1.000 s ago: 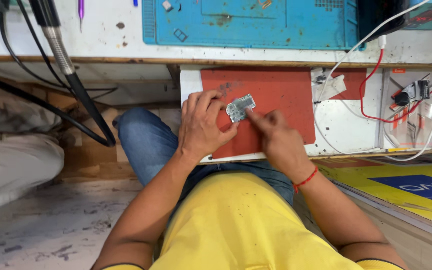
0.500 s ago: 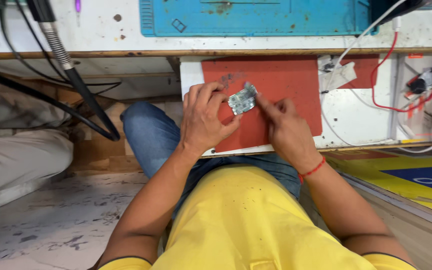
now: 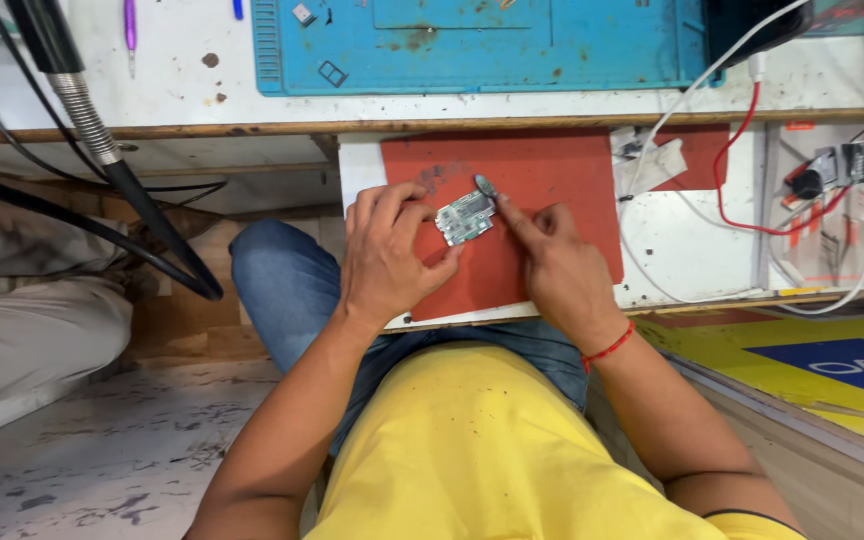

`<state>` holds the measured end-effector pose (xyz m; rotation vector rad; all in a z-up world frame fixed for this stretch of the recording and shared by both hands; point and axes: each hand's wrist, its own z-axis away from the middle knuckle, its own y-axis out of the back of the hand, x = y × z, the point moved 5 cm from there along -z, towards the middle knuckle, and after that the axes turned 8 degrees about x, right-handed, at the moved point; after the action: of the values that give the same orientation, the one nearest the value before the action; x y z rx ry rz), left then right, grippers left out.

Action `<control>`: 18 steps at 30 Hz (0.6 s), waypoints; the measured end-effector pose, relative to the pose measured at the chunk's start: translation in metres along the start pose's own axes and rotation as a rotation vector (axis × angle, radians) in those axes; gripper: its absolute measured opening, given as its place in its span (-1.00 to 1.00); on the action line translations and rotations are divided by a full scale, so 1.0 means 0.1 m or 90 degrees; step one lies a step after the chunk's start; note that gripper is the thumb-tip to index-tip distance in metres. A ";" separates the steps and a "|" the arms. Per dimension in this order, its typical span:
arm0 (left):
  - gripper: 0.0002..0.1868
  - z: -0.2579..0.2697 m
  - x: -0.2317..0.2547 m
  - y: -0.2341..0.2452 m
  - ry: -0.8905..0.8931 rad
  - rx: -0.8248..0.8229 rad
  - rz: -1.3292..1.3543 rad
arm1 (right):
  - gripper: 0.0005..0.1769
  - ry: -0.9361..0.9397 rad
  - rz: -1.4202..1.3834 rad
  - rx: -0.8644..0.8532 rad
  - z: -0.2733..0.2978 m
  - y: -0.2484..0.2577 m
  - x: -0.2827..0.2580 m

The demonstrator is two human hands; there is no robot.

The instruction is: The person scrapes a small circuit board with a metal tool while seated on the floor. They then use a hot air gun to heat the board, holding it in place with their left hand.

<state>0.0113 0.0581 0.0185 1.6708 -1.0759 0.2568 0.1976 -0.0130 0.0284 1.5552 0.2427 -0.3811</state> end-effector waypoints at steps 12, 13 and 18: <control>-0.58 0.00 -0.03 -0.01 -0.016 0.005 -0.018 | -0.31 0.081 -0.048 -0.033 0.03 -0.07 -0.02; -0.58 0.00 -0.02 -0.03 -0.020 0.003 -0.011 | -0.32 0.077 -0.041 -0.012 0.04 -0.04 0.00; -0.57 0.04 -0.04 0.02 -0.019 0.000 -0.012 | -0.33 0.154 -0.070 -0.029 -0.01 -0.07 -0.15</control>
<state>0.0063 0.0571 0.0154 1.6877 -1.0821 0.2204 0.1810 -0.0105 0.0277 1.5467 0.5228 -0.2712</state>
